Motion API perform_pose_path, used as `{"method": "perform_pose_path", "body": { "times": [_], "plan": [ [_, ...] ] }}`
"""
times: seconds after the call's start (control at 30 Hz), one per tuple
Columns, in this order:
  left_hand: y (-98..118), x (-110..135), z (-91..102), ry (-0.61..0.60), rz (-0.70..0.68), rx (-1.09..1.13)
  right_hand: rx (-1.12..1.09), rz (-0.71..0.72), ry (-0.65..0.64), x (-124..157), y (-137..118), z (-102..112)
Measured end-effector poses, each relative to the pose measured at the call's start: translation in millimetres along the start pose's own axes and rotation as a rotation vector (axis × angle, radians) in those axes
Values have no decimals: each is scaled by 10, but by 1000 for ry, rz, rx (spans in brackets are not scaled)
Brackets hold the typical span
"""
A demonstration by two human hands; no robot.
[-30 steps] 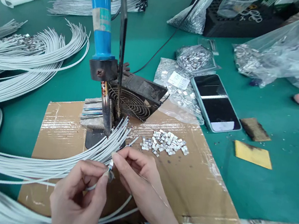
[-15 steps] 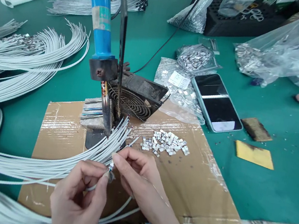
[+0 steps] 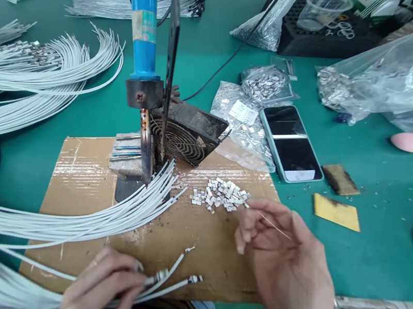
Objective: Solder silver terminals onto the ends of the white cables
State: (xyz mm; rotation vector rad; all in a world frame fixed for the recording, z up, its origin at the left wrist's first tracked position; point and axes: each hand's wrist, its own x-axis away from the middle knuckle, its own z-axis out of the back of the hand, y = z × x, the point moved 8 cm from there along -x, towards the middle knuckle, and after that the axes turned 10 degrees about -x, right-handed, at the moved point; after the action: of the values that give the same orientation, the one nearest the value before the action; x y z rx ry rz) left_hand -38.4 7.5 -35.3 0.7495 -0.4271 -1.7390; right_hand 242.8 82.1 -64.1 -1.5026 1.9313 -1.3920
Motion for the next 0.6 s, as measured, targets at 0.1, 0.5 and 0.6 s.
{"method": "perform_pose_path", "body": {
  "times": [0.1, 0.5, 0.6],
  "plan": [
    [-111, -6, 157, 68, -18, -228, 29, 58, 37, 37, -42, 117],
    [36, -95, 117, 95, -286, -607, 689, 222, -149, 182, 114, -77],
    [30, -103, 100, 82, -282, -600, 790, 278, -132, 174, 120, -105]
  ]
}}
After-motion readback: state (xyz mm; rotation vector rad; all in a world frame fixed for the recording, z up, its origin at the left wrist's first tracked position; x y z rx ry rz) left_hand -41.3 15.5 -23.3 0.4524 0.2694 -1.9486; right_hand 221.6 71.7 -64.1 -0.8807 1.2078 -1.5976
